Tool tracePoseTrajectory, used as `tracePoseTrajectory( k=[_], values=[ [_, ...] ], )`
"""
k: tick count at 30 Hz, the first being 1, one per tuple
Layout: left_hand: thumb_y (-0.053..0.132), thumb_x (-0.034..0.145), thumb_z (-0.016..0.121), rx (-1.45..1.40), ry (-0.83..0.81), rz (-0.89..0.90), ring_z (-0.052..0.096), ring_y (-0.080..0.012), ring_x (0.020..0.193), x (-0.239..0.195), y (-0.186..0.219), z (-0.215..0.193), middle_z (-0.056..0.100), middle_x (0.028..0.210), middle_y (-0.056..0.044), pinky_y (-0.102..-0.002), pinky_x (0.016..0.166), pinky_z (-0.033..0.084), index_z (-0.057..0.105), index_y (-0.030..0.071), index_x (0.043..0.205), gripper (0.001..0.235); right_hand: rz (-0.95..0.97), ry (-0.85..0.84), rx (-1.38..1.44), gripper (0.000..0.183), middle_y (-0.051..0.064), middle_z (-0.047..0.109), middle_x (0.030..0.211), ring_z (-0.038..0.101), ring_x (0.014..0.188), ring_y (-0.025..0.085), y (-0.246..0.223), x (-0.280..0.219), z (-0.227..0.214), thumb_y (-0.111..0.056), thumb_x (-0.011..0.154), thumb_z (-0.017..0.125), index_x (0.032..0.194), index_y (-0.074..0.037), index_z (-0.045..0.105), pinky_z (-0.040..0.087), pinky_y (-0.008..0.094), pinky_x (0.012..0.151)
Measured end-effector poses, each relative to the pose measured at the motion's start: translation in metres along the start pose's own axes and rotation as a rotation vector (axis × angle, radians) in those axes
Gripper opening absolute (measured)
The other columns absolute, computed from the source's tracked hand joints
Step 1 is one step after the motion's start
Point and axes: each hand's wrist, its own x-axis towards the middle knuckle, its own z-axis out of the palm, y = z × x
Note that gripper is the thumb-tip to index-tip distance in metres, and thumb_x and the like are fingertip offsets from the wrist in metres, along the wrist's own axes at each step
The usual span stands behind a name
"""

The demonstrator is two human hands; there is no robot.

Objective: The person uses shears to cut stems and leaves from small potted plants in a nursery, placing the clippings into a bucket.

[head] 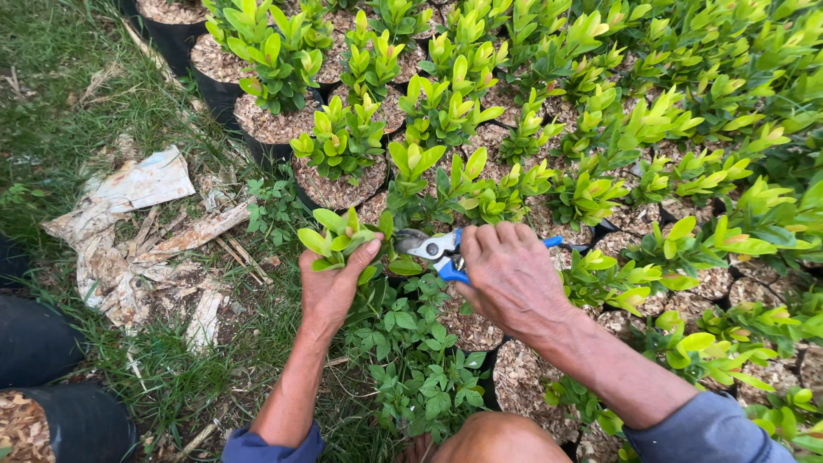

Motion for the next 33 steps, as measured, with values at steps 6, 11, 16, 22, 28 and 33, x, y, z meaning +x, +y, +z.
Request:
tracePoseTrajectory(
  k=[6, 11, 16, 22, 28, 33],
  values=[
    [0.020, 0.082, 0.079, 0.046, 0.120, -0.165, 0.065, -0.0285, 0.095, -0.007, 0.018, 0.014, 0.069, 0.104, -0.022, -0.051, 0.100, 0.046, 0.060, -0.001, 0.119, 0.046, 0.027, -0.048, 0.074, 0.052, 0.016, 0.065, 0.077, 0.067, 0.070, 0.025, -0.011, -0.010, -0.001, -0.048, 0.091, 0.060, 0.104, 0.002, 0.062, 0.054, 0.034, 0.063],
    [0.019, 0.084, 0.078, -0.015, 0.168, -0.006, 0.061, -0.0272, 0.093, 0.031, 0.006, 0.006, 0.062, 0.099, -0.015, -0.049, 0.098, 0.046, 0.054, -0.005, 0.120, 0.050, 0.308, -0.223, 0.229, 0.058, 0.015, 0.066, 0.077, 0.069, 0.069, 0.024, 0.016, -0.027, -0.023, -0.058, 0.089, 0.060, 0.101, -0.001, 0.064, 0.057, 0.035, 0.063],
    [0.019, 0.079, 0.081, -0.043, 0.011, -0.080, 0.067, -0.0181, 0.073, 0.023, 0.070, 0.037, 0.064, 0.085, -0.009, -0.037, 0.077, 0.062, 0.056, 0.000, 0.113, 0.046, 0.549, -0.361, 0.205, 0.074, 0.015, 0.071, 0.090, 0.063, 0.051, 0.009, 0.045, -0.029, -0.017, -0.079, 0.082, 0.050, 0.093, -0.008, 0.069, 0.053, 0.023, 0.049],
    [0.010, 0.083, 0.075, 0.158, -0.239, -0.065, 0.065, -0.0168, 0.062, 0.031, 0.068, 0.074, 0.068, 0.084, -0.016, -0.032, 0.063, 0.062, 0.065, -0.005, 0.108, 0.031, 0.570, -0.283, 0.408, 0.066, 0.017, 0.070, 0.082, 0.061, 0.050, 0.013, 0.043, -0.016, -0.008, -0.066, 0.083, 0.061, 0.095, -0.001, 0.070, 0.049, 0.025, 0.046],
    [0.002, 0.084, 0.070, 0.392, -0.422, 0.108, 0.059, -0.0188, 0.055, 0.050, 0.057, 0.109, 0.064, 0.077, -0.019, -0.031, 0.055, 0.059, 0.062, -0.011, 0.104, 0.026, 0.513, -0.252, 0.468, 0.067, 0.016, 0.068, 0.079, 0.058, 0.049, 0.012, 0.038, -0.003, 0.016, -0.067, 0.082, 0.060, 0.093, -0.002, 0.069, 0.046, 0.025, 0.044],
    [0.005, 0.082, 0.075, 0.446, -0.467, 0.201, 0.047, -0.0087, 0.038, 0.059, 0.050, 0.114, 0.062, 0.058, -0.011, -0.025, 0.050, 0.054, 0.067, -0.005, 0.088, 0.014, 0.371, -0.206, 0.312, 0.057, 0.010, 0.067, 0.078, 0.058, 0.050, 0.011, 0.037, -0.003, 0.024, -0.063, 0.084, 0.061, 0.096, -0.008, 0.068, 0.047, 0.024, 0.045]
  ],
)
